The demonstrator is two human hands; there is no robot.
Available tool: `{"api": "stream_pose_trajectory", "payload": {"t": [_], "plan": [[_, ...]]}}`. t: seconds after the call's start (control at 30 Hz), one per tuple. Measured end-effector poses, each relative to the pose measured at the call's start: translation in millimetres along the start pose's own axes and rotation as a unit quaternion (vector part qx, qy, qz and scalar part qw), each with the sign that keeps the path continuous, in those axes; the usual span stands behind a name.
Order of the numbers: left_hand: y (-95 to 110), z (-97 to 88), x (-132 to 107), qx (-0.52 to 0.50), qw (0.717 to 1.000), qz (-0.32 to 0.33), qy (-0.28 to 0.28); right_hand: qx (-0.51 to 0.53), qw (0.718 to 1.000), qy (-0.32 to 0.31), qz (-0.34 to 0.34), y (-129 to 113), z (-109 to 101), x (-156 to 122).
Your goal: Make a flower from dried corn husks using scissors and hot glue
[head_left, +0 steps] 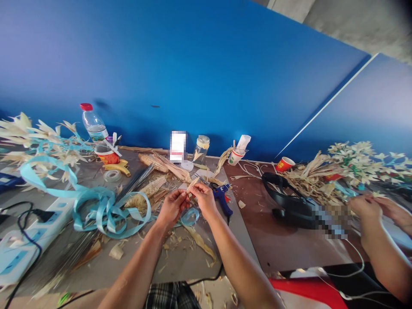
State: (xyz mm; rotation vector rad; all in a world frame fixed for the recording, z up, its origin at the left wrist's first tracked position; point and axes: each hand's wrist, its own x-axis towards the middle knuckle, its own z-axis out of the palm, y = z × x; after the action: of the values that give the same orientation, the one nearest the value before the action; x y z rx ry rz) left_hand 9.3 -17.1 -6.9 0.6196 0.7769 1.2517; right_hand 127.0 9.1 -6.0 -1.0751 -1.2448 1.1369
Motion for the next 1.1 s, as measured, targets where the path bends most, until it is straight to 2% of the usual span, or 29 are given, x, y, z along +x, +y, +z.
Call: {"api": "stream_pose_trajectory", "payload": {"t": [0.53,0.7,0.9,1.1], "plan": [[1.9,1.5,-1.5,-0.02,1.0,-0.003,-0.01,-0.018,1.0,0.022,0.006,0.5,1.1,-0.3],[1.2,1.4,-1.1,0.003,1.0,-0.001,-0.007,-0.016,1.0,0.025,0.0,2.8,1.4,0.7],[-1.9,-2.4,2.0,0.023,1.0,0.016,0.004,-0.007,1.0,0.023,0.018,4.1,3.0,0.1],[0.0,-3.1,1.8,0.009,1.0,0.005,0.006,0.011,0.999,0.012,0.037,1.2,5.5,-3.0]]}}
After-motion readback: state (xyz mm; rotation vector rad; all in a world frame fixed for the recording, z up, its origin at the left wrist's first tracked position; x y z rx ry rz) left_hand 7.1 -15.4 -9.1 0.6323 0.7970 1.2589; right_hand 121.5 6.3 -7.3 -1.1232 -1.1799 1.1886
